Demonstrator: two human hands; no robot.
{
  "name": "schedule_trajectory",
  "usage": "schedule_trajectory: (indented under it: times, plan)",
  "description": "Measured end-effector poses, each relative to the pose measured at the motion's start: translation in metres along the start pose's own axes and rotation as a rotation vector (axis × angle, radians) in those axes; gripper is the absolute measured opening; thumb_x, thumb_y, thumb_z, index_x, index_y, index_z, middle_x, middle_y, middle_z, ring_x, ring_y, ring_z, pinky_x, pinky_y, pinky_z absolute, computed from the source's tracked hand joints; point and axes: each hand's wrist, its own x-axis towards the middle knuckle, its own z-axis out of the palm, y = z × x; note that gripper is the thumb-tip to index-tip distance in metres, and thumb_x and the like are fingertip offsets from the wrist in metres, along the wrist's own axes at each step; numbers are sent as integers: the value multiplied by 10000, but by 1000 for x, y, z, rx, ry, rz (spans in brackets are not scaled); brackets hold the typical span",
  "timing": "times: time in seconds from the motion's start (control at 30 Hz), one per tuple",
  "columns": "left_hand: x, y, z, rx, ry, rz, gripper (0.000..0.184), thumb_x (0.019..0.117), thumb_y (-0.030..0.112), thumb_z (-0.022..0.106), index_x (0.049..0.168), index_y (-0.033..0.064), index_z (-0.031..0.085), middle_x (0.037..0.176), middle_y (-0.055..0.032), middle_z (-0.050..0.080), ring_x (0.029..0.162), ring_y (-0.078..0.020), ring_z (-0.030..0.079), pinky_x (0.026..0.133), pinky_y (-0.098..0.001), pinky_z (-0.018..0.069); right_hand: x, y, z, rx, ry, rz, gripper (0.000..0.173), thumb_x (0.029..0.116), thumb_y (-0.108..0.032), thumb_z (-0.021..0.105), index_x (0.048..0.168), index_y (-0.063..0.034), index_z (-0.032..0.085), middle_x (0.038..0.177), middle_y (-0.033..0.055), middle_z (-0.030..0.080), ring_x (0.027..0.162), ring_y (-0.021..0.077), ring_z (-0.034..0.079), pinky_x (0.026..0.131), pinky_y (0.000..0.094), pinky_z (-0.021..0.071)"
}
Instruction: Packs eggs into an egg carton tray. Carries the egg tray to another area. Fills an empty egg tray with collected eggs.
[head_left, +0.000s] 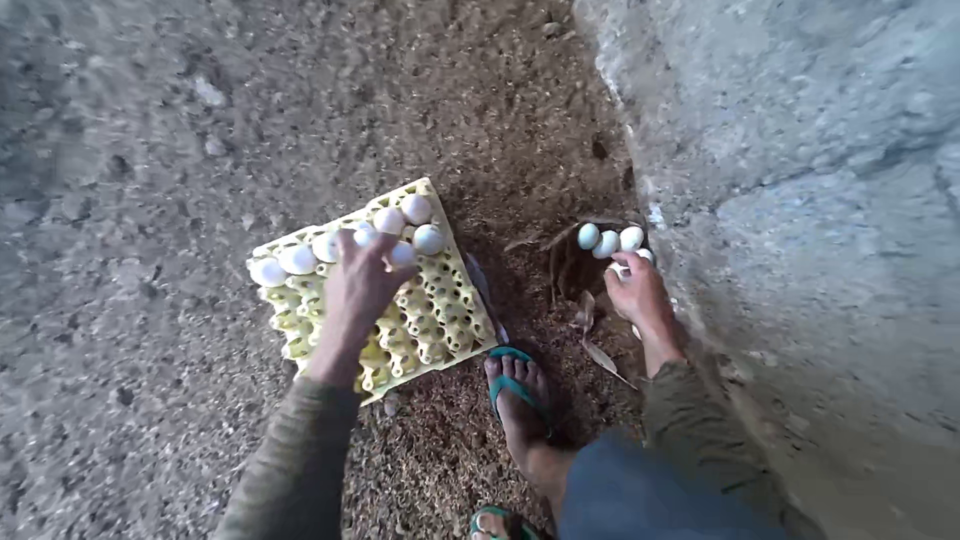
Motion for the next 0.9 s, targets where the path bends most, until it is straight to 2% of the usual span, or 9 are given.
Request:
schedule_trajectory:
  times: [0.17,0.23,0.33,0.4,0.5,0.6,0.7,0.8,0.9]
  plan:
    - [3,-8,4,-58,39,104,461,1053,353,518,1459,135,521,1364,-329,527,1117,-549,599,854,-739,487,31,27,26,-49,142,-60,459,961,-128,628,1413,-57,582,1458,228,524,1354,413,502,1105,583,439]
    - [-4,-9,4,-112,56,8,563,1032,324,574,1502,69,396,1263,-349,581,1034,-563,626,829,-755,477,45,31,40,-32,155,-102,502,942,-149,652,1429,-60,570,1458,238,518,1358,436,481,1104,598,427]
    - [-10,-20,9,-132,112,-14,630,985,374,664,1447,15,432,1110,-367,626,951,-564,639,810,-742,474,57,26,57,-12,155,-113,558,951,-270,676,1465,-106,535,1491,246,468,1321,464,503,1027,634,470]
    - [-8,-31,16,-145,154,47,594,976,360,678,1403,-16,508,1165,-373,604,995,-556,623,840,-725,465,71,17,62,-43,142,-30,633,942,-419,645,1505,-163,508,1541,235,425,1340,456,490,1049,618,460]
    - [-10,-33,19,-183,143,29,515,977,354,688,1356,20,588,1403,-328,501,1162,-498,591,944,-669,484,84,13,63,-53,124,19,698,958,-555,588,1531,-172,480,1587,281,354,1360,507,465,1060,666,434]
    - [-9,-36,16,-182,161,2,485,945,367,734,1322,74,649,1362,-288,554,1155,-463,608,947,-652,492,89,8,74,6,149,-6,730,914,-513,679,1516,-148,483,1556,328,351,1364,550,425,1057,705,407]
    - [-2,-44,12,-199,159,-13,612,915,393,763,1407,79,580,1303,-240,614,1135,-413,633,934,-627,513,89,8,75,83,181,40,814,869,-470,761,1497,-63,443,1546,324,358,1394,525,401,1082,685,392]
    - [-2,-59,18,-342,396,-21,536,891,404,774,1200,-19,660,1163,-241,649,1075,-364,635,942,-537,511,84,9,80,128,204,63,708,885,-366,769,1424,-18,468,1430,326,488,1271,514,536,989,684,466]
    - [-1,-78,32,-469,576,-5,392,893,385,771,1029,25,696,1188,-181,604,1183,-299,537,1028,-456,430,80,9,84,148,198,47,603,899,-296,745,1371,-10,502,1357,306,548,1227,480,576,973,666,480]
